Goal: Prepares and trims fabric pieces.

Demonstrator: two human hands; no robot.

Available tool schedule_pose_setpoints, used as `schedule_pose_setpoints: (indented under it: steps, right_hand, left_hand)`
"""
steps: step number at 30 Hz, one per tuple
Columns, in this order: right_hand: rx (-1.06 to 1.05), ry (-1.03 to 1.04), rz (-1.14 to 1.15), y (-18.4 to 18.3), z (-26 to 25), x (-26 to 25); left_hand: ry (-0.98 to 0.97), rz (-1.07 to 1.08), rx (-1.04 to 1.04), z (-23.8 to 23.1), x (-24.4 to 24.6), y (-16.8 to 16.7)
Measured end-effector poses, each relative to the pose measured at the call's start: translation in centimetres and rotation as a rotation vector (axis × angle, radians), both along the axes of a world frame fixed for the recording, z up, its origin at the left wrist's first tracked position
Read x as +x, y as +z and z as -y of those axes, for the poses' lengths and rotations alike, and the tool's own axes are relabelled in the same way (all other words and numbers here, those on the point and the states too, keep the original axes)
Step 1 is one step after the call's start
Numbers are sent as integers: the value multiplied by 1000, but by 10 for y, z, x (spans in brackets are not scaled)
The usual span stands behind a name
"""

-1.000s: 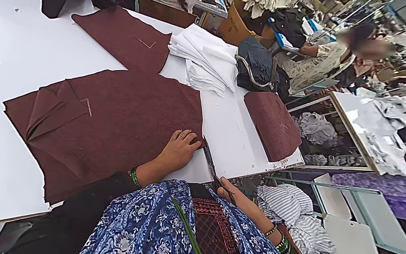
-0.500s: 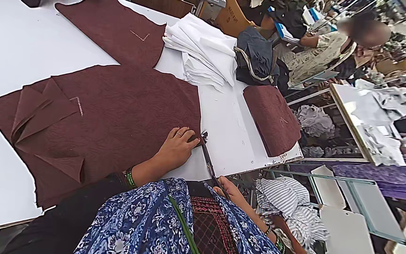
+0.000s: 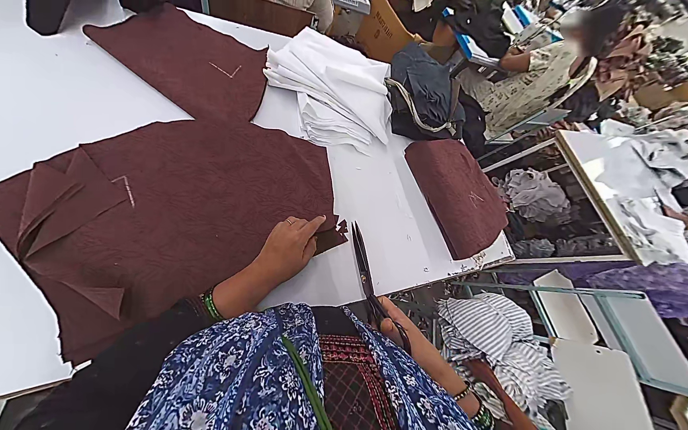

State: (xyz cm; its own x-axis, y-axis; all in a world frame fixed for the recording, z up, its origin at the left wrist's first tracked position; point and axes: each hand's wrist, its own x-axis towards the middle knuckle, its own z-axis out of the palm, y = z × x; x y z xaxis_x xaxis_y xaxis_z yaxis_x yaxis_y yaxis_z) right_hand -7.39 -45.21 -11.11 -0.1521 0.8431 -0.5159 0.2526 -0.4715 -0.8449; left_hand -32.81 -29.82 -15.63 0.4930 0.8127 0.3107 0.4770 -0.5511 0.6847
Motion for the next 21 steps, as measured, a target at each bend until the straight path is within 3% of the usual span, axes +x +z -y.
schedule_pose_setpoints:
  steps: [5,15,21]
  right_hand:
    - [-39,27,11,2,0,4]
    - [-83,135,31,6,-1,7]
    - [-86,200,12,2,0,14]
  left_hand:
    - [67,8,-168,-5,-4,7]
    - [167,74,-214,-5,-5,5]
    - [137,88,-351,-13,-12,5]
